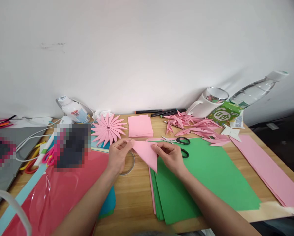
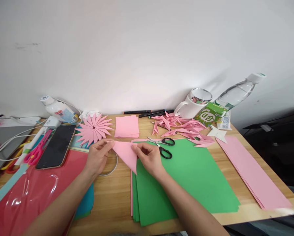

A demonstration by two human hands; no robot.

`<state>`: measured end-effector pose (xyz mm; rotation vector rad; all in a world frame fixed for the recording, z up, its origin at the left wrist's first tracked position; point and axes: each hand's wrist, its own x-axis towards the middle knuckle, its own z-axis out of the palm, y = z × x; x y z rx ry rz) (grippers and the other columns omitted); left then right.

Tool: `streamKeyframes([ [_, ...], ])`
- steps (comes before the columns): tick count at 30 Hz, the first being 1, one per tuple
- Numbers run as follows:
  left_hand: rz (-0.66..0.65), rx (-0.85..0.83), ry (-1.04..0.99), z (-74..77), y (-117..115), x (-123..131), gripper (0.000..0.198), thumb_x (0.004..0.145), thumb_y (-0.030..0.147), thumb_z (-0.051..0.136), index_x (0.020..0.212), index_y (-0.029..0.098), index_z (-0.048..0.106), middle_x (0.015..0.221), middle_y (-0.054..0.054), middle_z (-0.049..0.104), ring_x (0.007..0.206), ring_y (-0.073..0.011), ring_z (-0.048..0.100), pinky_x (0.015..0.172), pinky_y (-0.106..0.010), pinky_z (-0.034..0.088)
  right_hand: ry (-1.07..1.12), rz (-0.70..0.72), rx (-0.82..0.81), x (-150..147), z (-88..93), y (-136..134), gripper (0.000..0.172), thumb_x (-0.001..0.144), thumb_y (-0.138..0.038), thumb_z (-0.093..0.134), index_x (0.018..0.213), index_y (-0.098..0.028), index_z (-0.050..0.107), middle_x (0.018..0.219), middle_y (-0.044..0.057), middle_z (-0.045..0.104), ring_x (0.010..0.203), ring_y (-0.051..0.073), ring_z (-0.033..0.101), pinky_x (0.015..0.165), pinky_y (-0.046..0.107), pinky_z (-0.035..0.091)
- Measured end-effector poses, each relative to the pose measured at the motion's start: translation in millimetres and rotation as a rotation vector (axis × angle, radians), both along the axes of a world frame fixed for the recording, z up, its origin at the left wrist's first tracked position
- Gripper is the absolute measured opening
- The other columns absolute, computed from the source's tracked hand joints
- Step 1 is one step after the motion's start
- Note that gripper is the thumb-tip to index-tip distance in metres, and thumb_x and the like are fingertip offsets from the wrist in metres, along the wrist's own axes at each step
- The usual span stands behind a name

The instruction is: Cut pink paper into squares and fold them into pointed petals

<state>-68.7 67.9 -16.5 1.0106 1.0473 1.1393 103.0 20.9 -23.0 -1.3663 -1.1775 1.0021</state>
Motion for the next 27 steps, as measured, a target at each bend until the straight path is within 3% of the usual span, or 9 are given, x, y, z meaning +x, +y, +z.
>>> streamKeyframes([
  [2,-0.084,0.036,0.102,6.0,2.5,-3.6,0.013,0.064,0.026,0.072,0.074,0.017,0.069,0.067,0.000,0.067,0.058,-0.0106,0.057,0.052,-0.020,0.044,0.019,0.079,-0.050,3.7,0.6,1.6,0.042,0.074,-0.051,0.061,0.054,-0.017,0.049,0.052,-0.002,0.042,0.049,0.009,0.036,0.045,0.023,0.029],
  [5,-0.309,0.111,0.325,17.4,5.1,-10.1,0.015,0.070,0.027,0.067,0.079,0.016,0.070,0.077,-0.004,0.070,0.071,-0.0142,0.061,0.060,-0.021,0.045,0.007,0.259,-0.120,7.9,0.8,1.6,0.043,0.075,-0.053,0.060,0.054,-0.016,0.050,0.052,-0.003,0.041,0.049,0.008,0.035,0.045,0.022,0.027],
  [9,-0.586,0.086,0.458,22.8,3.9,-13.6,0.022,0.075,0.035,0.063,0.070,0.014,0.068,0.067,-0.003,0.066,0.060,-0.0117,0.055,0.053,-0.021,0.040,0.010,0.469,-0.179,6.1,0.8,-2.9,0.042,0.074,-0.051,0.063,0.057,-0.014,0.053,0.053,-0.004,0.040,0.050,0.007,0.032,0.046,0.022,0.025],
  [12,-0.687,0.042,0.435,16.8,0.5,-12.1,0.022,0.071,0.036,0.067,0.066,0.014,0.065,0.063,-0.001,0.063,0.058,-0.0107,0.053,0.052,-0.020,0.039,0.020,0.516,-0.196,1.1,1.1,-6.2,0.042,0.071,-0.052,0.066,0.059,-0.014,0.056,0.053,-0.005,0.040,0.050,0.006,0.032,0.045,0.021,0.025],
  [16,-0.670,-0.016,0.362,9.1,-2.7,-10.7,0.021,0.067,0.034,0.072,0.065,0.015,0.063,0.063,-0.001,0.061,0.057,-0.0104,0.053,0.051,-0.021,0.038,0.056,0.503,-0.194,-3.1,0.7,-7.0,0.038,0.069,-0.051,0.069,0.068,-0.014,0.060,0.055,-0.005,0.046,0.050,0.006,0.036,0.046,0.020,0.029],
  [21,-0.613,0.028,0.357,7.7,-2.5,-8.8,0.023,0.069,0.035,0.069,0.064,0.014,0.062,0.062,-0.002,0.061,0.056,-0.0111,0.052,0.050,-0.021,0.037,0.164,0.442,-0.194,-2.6,-0.7,-4.1,0.042,0.064,-0.046,0.075,0.088,-0.017,0.056,0.058,-0.006,0.053,0.051,0.008,0.044,0.050,0.020,0.035],
  [27,-0.399,0.111,0.379,8.0,-1.5,-2.1,0.024,0.069,0.034,0.069,0.060,0.014,0.059,0.058,0.000,0.057,0.055,-0.0099,0.048,0.050,-0.021,0.037,0.076,0.451,-0.180,-0.7,-2.5,-1.5,0.030,0.075,-0.043,0.064,0.071,-0.014,0.058,0.065,-0.002,0.053,0.057,0.008,0.043,0.052,0.021,0.033],
])
